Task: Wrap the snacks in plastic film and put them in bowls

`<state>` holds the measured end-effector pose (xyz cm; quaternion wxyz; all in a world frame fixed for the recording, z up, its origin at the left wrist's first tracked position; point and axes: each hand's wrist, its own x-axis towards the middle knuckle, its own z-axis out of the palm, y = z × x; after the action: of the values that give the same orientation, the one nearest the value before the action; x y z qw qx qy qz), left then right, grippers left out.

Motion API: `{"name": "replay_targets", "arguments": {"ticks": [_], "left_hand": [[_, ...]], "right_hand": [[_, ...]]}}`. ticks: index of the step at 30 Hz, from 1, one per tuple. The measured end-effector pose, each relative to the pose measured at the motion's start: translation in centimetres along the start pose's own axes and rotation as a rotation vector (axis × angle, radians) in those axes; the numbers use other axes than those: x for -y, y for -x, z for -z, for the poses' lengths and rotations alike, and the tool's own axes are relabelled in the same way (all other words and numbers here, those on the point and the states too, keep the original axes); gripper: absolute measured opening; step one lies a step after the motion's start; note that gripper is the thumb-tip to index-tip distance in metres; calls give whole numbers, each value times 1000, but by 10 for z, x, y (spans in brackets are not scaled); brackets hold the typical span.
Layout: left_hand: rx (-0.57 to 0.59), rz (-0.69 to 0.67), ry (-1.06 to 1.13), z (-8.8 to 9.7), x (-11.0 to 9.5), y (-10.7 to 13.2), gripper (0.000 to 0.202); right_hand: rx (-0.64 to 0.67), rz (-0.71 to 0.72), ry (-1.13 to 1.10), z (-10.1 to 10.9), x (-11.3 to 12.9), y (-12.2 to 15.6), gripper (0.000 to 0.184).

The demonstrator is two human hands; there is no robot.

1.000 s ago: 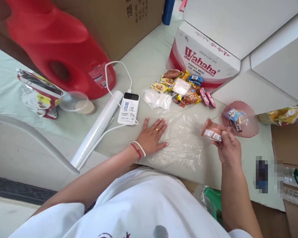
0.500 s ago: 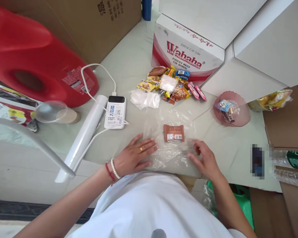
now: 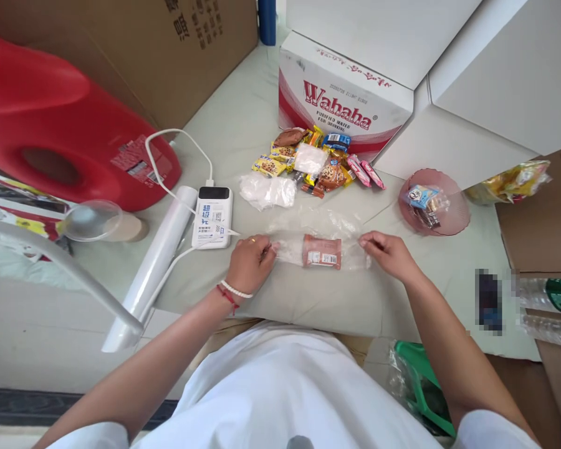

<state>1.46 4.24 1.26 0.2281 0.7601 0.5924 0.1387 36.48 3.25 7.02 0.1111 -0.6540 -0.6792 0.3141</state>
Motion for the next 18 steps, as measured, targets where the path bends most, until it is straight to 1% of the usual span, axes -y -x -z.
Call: {"name": "replay_targets", "arguments": {"ticks": [2, 3, 5, 7, 9, 10, 11, 12, 13, 14, 15, 16, 18], "left_hand": [[-98, 94, -82, -6, -8, -7, 29], [-152, 116, -103, -10, -11, -9, 28], [-280, 119, -103, -19, -14, -9, 35], [-418, 72, -80, -30, -15, -6, 36], [-524, -48, -75, -38, -17, -3, 32], [-546, -129, -84, -41, -18, -2, 35], [-542, -221, -100, -43, -19, -3, 40], [-521, -305, -119, -44, -20, -4, 46], [-490, -369, -136, -45, -21, -7, 50], [-454, -402, -147, -45, -22, -10, 50], [-420, -400, -148, -45, -23, -13, 47], [-391, -370, -138, -46, -23, -16, 43], [-357, -281, -86, -47, -21, -21, 36]], "right_hand": [[31, -82, 207, 7, 2, -28, 25], [27, -108, 328, 9, 4, -40, 23], [-37, -98, 506, 9, 13, -61, 23], [-89, 17, 536, 4, 27, -79, 29], [-47, 152, 486, -6, 43, -98, 36], [-10, 190, 462, -13, 50, -107, 43], [23, 194, 443, -19, 56, -115, 49], [55, 172, 423, -25, 60, -122, 50], [87, 140, 403, -29, 63, -127, 45], [107, 118, 383, -31, 65, -129, 34], [106, 119, 362, -31, 66, -128, 24], [83, 154, 342, -30, 67, -123, 16], [-8, 306, 325, -27, 68, -104, 12]]}}
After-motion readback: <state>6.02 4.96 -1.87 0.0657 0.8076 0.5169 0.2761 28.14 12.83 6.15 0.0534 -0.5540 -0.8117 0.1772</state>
